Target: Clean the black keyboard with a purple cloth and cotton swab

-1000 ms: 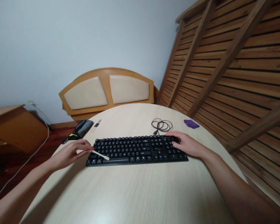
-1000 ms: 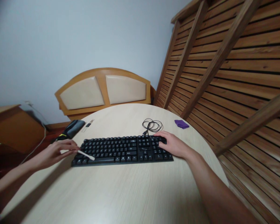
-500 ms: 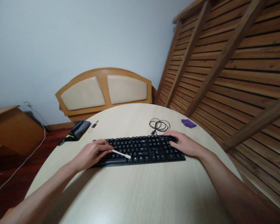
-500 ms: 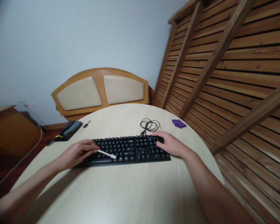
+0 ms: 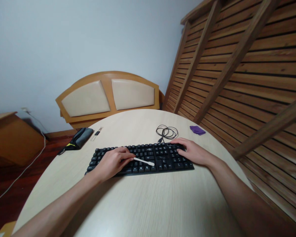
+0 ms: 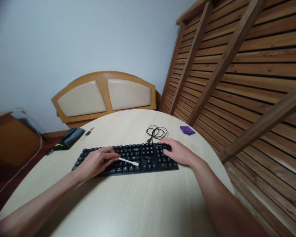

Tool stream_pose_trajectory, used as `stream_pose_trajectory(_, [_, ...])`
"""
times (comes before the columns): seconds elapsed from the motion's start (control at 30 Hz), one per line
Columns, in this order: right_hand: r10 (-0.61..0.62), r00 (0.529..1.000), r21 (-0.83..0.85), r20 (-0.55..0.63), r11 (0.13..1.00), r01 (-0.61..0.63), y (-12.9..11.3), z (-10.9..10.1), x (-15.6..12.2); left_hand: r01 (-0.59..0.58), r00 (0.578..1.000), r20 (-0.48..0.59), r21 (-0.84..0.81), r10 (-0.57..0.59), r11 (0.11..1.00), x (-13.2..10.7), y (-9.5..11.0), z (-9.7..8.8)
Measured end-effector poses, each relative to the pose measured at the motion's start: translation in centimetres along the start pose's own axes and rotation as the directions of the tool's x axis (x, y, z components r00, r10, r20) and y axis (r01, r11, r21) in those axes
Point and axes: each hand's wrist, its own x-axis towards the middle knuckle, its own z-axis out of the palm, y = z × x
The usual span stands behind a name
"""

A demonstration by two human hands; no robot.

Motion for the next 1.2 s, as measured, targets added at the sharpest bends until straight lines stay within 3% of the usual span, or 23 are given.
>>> stream_pose_trajectory(0.17, [0.002, 1.0, 0.017, -0.004, 1.0, -0.002, 0.0, 0.0, 0.0, 0.028, 0.998, -0.056, 0.019, -0.027, 0.999, 0.9, 0.6, 0.7])
stream_pose_trajectory(0.33, [0.018, 1.0, 0.022, 0.0, 1.0, -0.018, 0.1, 0.0, 0.0, 0.128, 0.989, -0.079, 0.033, -0.125, 0.991, 1.3, 0.7, 0.8])
stream_pose_trajectory(0.43, [0.02, 1.0, 0.021, -0.01, 1.0, -0.02, 0.2, 0.0, 0.0, 0.156, 0.981, -0.108, -0.051, -0.161, 0.986, 1.3, 1.3, 1.3])
stream_pose_trajectory(0.53, [0.029, 0.995, -0.016, -0.098, 0.999, -0.03, -0.1, -0.1, 0.2, 0.128, 0.967, -0.193, -0.194, -0.165, 0.973, 1.1, 2.6, 2.4])
stream_pose_trajectory(0.7, [-0.005, 0.979, -0.077, -0.204, 0.997, -0.011, -3.5, 1.0, 0.5, 0.063, 0.946, -0.283, -0.318, -0.158, 0.946, 0.2, 4.7, 4.5])
stream_pose_trajectory(0.87, [0.093, 0.988, 0.172, -0.126, 0.983, -0.071, -8.4, 4.8, 0.3, -0.029, 0.94, -0.328, -0.346, -0.092, 0.938, -0.4, 5.5, 5.7])
stream_pose_trajectory(1.0, [0.197, 0.978, 0.42, -0.074, 0.895, -0.149, -10.4, 7.4, 0.2, -0.078, 0.941, -0.336, -0.336, -0.043, 0.939, -0.6, 6.2, 5.9])
stream_pose_trajectory(1.1, [0.229, 0.971, 0.492, -0.069, 0.854, -0.167, -10.5, 7.7, 0.4, -0.079, 0.956, -0.293, -0.292, -0.01, 0.953, -0.6, 6.7, 5.8])
stream_pose_trajectory(1.2, [0.305, 0.949, 0.588, -0.081, 0.783, -0.201, -9.4, 6.1, 0.6, -0.108, 0.957, -0.282, -0.153, 0.061, 0.982, -0.5, 6.6, 5.8])
